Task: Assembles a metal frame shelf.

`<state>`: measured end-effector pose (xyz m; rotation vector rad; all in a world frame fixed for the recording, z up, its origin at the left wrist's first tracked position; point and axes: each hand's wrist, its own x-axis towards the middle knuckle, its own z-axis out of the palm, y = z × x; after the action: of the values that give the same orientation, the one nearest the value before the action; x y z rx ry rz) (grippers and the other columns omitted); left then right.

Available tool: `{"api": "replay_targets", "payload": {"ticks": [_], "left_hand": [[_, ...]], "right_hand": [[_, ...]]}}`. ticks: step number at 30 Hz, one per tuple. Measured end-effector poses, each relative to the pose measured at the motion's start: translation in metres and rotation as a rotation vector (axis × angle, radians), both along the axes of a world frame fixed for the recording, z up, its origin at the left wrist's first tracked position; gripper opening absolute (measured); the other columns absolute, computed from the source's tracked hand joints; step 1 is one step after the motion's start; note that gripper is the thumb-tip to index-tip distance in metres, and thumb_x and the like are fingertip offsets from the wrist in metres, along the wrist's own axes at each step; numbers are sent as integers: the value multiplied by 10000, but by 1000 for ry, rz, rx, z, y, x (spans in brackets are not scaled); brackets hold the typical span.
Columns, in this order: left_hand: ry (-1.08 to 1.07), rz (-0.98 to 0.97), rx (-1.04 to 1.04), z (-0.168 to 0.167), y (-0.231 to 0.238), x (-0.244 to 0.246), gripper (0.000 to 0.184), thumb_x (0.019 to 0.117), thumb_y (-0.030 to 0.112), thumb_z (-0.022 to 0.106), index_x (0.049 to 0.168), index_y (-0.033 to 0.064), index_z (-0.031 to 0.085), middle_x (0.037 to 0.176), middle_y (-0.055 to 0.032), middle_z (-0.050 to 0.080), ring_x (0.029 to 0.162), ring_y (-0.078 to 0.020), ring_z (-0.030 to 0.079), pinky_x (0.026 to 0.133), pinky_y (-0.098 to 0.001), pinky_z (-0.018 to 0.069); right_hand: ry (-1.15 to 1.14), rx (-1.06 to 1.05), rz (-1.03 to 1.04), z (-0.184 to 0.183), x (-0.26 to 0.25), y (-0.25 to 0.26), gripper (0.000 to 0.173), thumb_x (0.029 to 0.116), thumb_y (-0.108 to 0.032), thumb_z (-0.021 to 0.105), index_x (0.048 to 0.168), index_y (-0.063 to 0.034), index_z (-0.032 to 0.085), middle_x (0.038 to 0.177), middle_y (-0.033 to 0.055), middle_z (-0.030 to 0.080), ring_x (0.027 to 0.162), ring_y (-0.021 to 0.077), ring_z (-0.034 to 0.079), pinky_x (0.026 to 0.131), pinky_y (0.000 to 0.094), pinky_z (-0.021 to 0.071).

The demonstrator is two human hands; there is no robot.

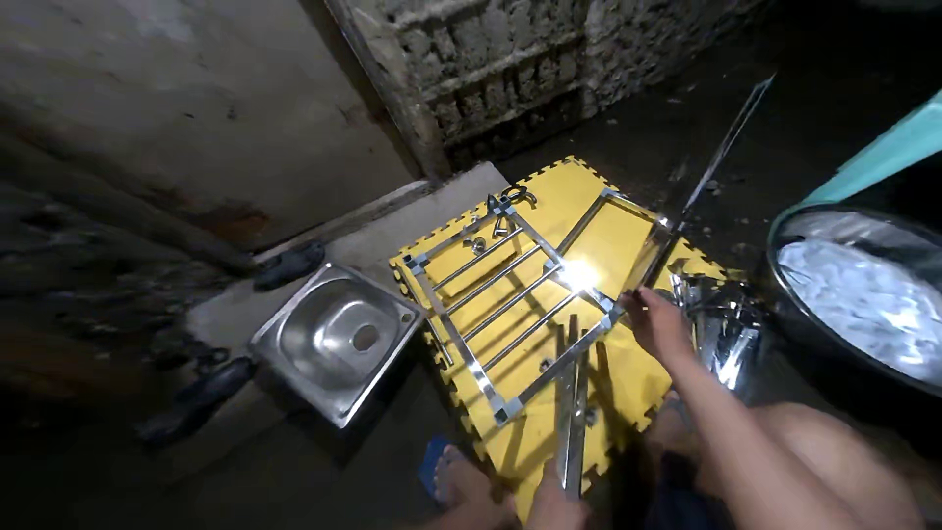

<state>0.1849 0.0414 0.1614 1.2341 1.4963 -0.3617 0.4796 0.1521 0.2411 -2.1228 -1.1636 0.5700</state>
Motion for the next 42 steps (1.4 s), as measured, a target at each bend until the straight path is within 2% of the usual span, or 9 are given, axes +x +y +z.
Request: {"api": "replay_targets", "payload": {"ticks": [5,8,12,16,19,23,28,31,42], "left_hand": [[-298,-24,-233,26,-1,-45,601,804,111,753,1337,57,481,1043,-134,679,893,-256,686,775,-475,585],[-427,-50,-340,28,-5,-53,587,832,103,714,1360,74,461,1023,-116,677,839,-225,682,728,-431,587],[-498,-154,-212,34,-23,-43,705,786,79,746,1420,105,440,1118,-121,679,897,-232,692,758,-447,595],[-415,-299,11,58,-29,-16,801,764,143,809,1450,118,397,1156,-126,653,970,-253,682,815,-487,591],[-442,-372,121,67,-26,8,812,812,307,829,1472,134,388,1137,-116,671,979,-239,693,858,-489,594],[-544,-448,245,75,-19,31,713,983,510,632,1538,149,367,1082,-123,719,947,-246,727,888,-514,596],[-667,-460,325,75,-8,31,487,1058,483,484,1307,68,537,867,-84,634,751,-209,645,722,-446,574],[-656,-371,535,72,-4,17,435,1043,427,520,1248,60,636,1166,-105,631,1023,-204,628,918,-424,550],[-687,-49,896,73,57,-78,423,953,258,730,1315,66,625,1147,-35,693,908,-85,679,813,-281,599]], "right_hand": [[138,-523,47,-13,-6,-37,721,994,-661,487,1136,11,707,1072,235,706,978,378,701,912,590,548],[103,-737,262,-28,-33,-68,774,925,-698,578,1194,19,691,1188,253,684,1127,405,663,986,625,511],[56,-674,198,-47,-31,-92,920,892,-672,644,1505,-18,439,1351,244,621,1254,413,606,1061,621,475],[481,-300,-330,-51,-12,-96,1134,843,-590,779,1605,-41,143,1295,296,604,1096,419,671,872,611,583],[928,22,-646,-31,-2,-97,892,869,-455,802,1521,-52,345,1277,240,609,1069,373,656,836,581,583],[1244,322,-571,15,9,-104,446,979,-495,634,1102,-69,593,845,102,658,696,230,669,602,459,604],[1388,628,-197,39,15,-120,324,1086,-391,472,1140,-92,583,852,76,689,735,187,711,665,420,646],[1302,687,-166,51,13,-121,309,1086,-322,497,1233,-55,545,953,129,710,809,245,734,715,463,652],[1100,641,-285,75,12,-114,163,1056,-236,575,1135,-94,584,913,77,702,768,210,719,706,413,645]]}}
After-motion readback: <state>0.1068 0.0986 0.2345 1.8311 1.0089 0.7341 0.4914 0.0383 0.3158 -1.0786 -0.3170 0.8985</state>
